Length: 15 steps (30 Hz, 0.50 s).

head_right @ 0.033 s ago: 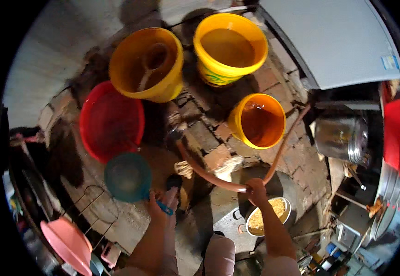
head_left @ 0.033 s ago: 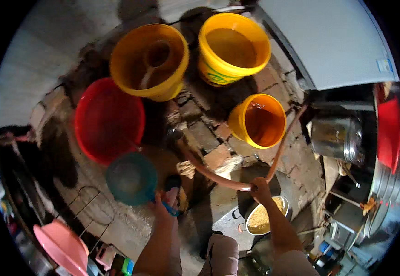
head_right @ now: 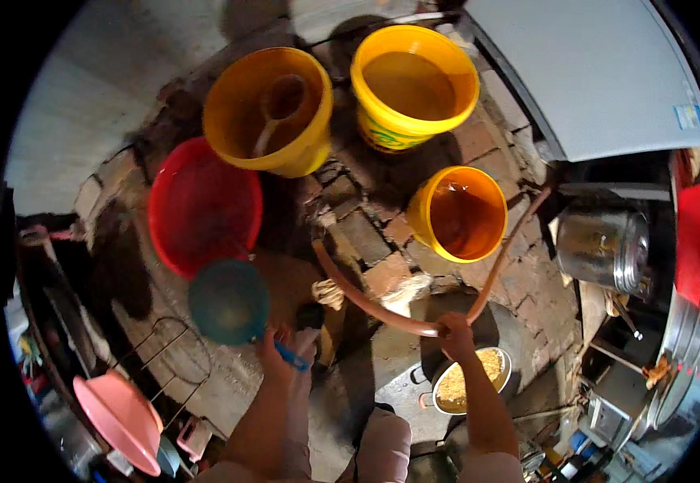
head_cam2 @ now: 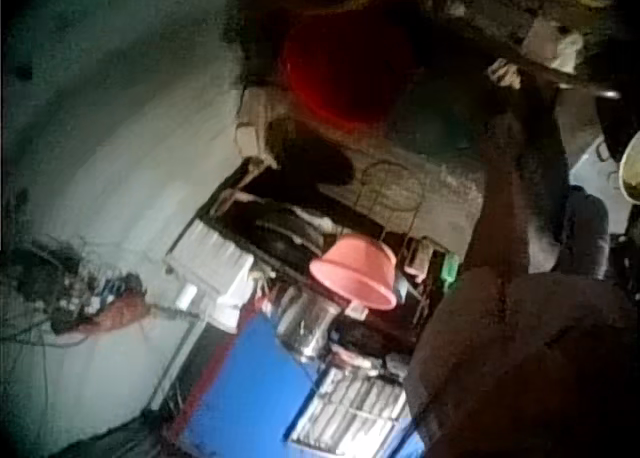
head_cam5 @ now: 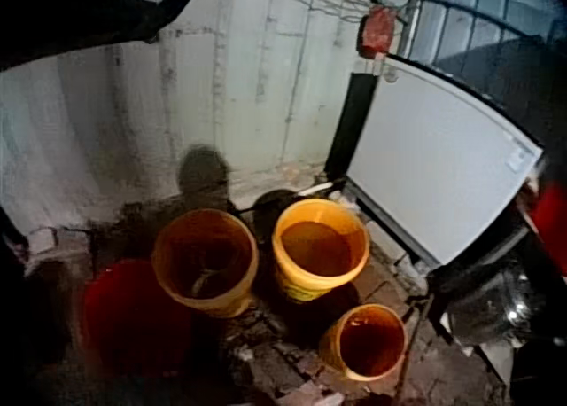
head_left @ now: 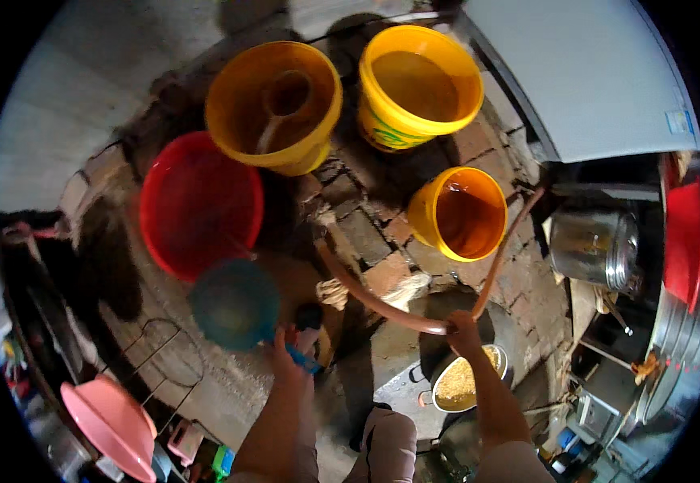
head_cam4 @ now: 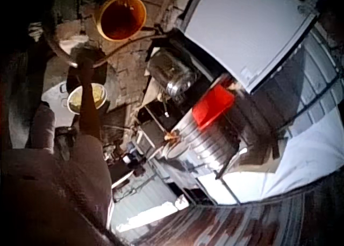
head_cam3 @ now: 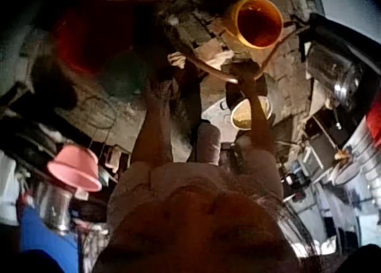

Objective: The person washes a batch of yellow grains in a metal bowl using a blue scoop to transfer water from nearby buckets. They repeatedly pour water over the grains, agitate them by hand, and drain the water back into the buckets. The person then moves to a different area to rinse the scoop and a yellow bucket with water from a white bucket.

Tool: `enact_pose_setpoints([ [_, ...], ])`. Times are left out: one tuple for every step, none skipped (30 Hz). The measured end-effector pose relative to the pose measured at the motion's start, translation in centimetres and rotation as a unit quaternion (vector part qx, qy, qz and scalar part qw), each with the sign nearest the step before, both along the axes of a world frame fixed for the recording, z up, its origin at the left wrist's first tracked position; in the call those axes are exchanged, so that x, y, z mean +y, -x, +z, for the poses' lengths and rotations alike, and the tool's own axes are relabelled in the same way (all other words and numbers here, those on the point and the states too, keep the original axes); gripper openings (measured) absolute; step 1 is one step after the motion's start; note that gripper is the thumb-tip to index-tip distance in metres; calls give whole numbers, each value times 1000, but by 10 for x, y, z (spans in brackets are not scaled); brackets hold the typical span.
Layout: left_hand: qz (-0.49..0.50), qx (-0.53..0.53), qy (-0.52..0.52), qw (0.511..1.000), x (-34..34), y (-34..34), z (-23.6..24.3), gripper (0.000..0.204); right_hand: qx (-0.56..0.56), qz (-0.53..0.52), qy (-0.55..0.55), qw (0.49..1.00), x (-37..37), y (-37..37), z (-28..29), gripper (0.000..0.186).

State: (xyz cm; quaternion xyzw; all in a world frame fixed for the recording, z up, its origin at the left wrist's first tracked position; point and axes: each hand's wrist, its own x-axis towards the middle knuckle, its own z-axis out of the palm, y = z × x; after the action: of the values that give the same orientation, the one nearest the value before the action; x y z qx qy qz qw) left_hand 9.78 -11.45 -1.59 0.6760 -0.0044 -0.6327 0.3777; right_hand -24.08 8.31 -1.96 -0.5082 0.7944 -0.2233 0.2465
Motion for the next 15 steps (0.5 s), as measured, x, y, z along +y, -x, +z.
enact_pose_setpoints([
  [47,57,-16,997,-9,4,6,23,-7,-10,15,1000,0,5,5,10],
  [52,111,-26,992,-3,-2,-21,26,0,20,-39,999,-3,12,14,11],
  [37,156,-33,987,-1,5,-30,27,-31,22,-40,998,-11,11,21,12],
  [22,199,-42,979,0,12,-39,29,-59,22,-45,997,-18,10,32,13],
  [-4,233,-44,971,-7,33,-27,29,-84,24,-51,995,-27,12,46,15],
  [19,284,-25,958,-10,46,-22,29,-70,54,-20,996,-43,10,58,11],
  [38,338,-9,940,-10,59,-18,29,-82,59,-35,994,-48,12,60,11],
  [55,391,9,919,-15,67,-14,29,-95,63,-48,992,-51,14,56,10],
  [76,410,17,909,-25,76,-1,28,-105,62,-63,990,-54,18,53,10],
  [97,427,26,898,-34,81,14,26,-93,82,-86,989,-60,21,48,11],
  [118,442,37,889,-41,83,24,25,-83,103,-107,985,-73,17,42,12],
  [112,434,56,892,-45,80,26,26,-73,123,-126,982,-82,16,34,13],
  [105,430,73,894,-49,76,26,26,-23,167,-91,981,-81,20,8,18],
  [95,430,85,894,-53,74,24,27,31,206,-60,976,-70,28,-34,22],
  [104,407,79,904,-58,68,19,26,76,250,-28,965,-65,29,-59,27],
])
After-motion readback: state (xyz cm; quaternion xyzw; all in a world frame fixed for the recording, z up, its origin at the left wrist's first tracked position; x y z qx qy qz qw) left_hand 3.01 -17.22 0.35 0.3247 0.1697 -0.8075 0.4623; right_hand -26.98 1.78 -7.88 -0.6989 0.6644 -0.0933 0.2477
